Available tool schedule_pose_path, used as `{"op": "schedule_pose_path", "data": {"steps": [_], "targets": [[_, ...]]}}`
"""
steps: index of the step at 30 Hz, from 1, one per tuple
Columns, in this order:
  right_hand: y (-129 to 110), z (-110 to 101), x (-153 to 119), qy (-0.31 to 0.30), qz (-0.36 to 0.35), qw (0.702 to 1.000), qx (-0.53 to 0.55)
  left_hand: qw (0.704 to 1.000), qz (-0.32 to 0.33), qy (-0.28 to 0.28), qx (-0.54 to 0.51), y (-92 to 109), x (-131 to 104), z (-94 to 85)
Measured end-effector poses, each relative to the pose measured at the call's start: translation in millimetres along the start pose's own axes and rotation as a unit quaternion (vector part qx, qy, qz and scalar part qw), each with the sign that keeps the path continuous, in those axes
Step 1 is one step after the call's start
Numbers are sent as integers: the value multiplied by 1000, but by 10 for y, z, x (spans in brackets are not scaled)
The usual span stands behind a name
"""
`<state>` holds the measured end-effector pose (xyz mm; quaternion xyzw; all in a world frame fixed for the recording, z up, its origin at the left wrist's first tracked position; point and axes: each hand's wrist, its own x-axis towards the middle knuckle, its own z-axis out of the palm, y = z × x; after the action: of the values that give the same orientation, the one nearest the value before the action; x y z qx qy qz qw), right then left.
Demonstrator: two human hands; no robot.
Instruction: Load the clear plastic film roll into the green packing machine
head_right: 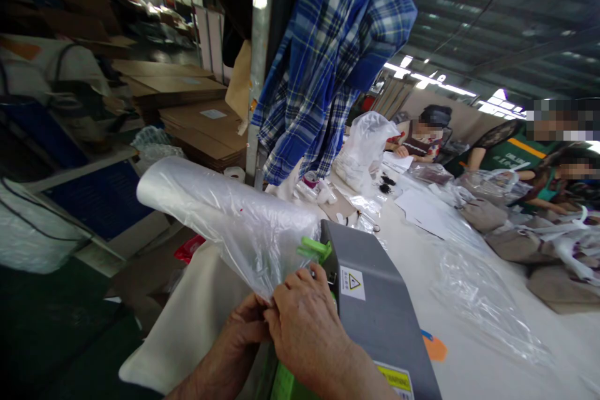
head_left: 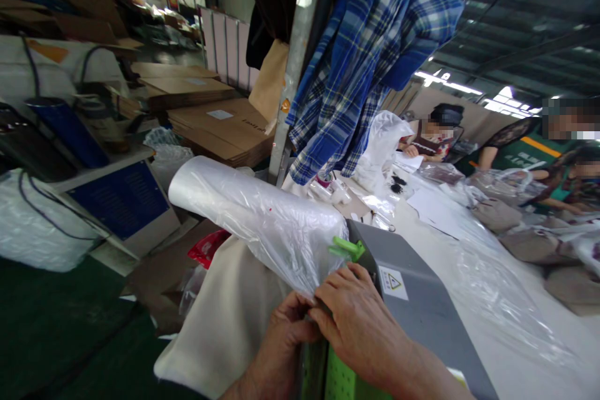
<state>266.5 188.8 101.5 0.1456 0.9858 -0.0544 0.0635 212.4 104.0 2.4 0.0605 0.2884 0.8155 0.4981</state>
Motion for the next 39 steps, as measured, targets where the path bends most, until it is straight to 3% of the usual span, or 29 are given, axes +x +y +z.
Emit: {"op": "schedule_pose_path", "data": {"steps": [4,9,13,16,23,25,28,31,33,34,36,39], "targets": [[-4,-14,13,7,21,1000,-15,995,-14,-25,-91,139,89,-65],[-98,-19,85,-24,50,996,-73,976,-62,61,-202,355,267,-110],[-119,2,128,-36,37,993,-108,957,-70,152,-236,570,253,-181],[-79,21,122,-31,39,994,-99,947,-35,213,-237,767,164,-332],[-65,25,104,-23,40,995,-93,944,88,235,-215,1445,-73,-818],[-82,16,109,-27,47,994,-90,939,117,243,-216,1545,-113,-990],[-91,7,108,-23,47,995,-90,939,131,226,-223,1407,-128,-1222],[-82,9,99,-20,43,995,-91,978,19,128,-163,974,-108,-1230],[-79,11,100,-21,44,995,-89,994,-97,26,-51,660,-80,-1039],[-80,11,103,-23,45,995,-88,992,-123,-14,-5,528,-58,-895],[-88,5,110,-27,49,995,-80,990,-119,-64,45,336,5,-566],[-92,-26,82,-9,48,998,-50,991,-100,-62,66,200,129,-145]]}}
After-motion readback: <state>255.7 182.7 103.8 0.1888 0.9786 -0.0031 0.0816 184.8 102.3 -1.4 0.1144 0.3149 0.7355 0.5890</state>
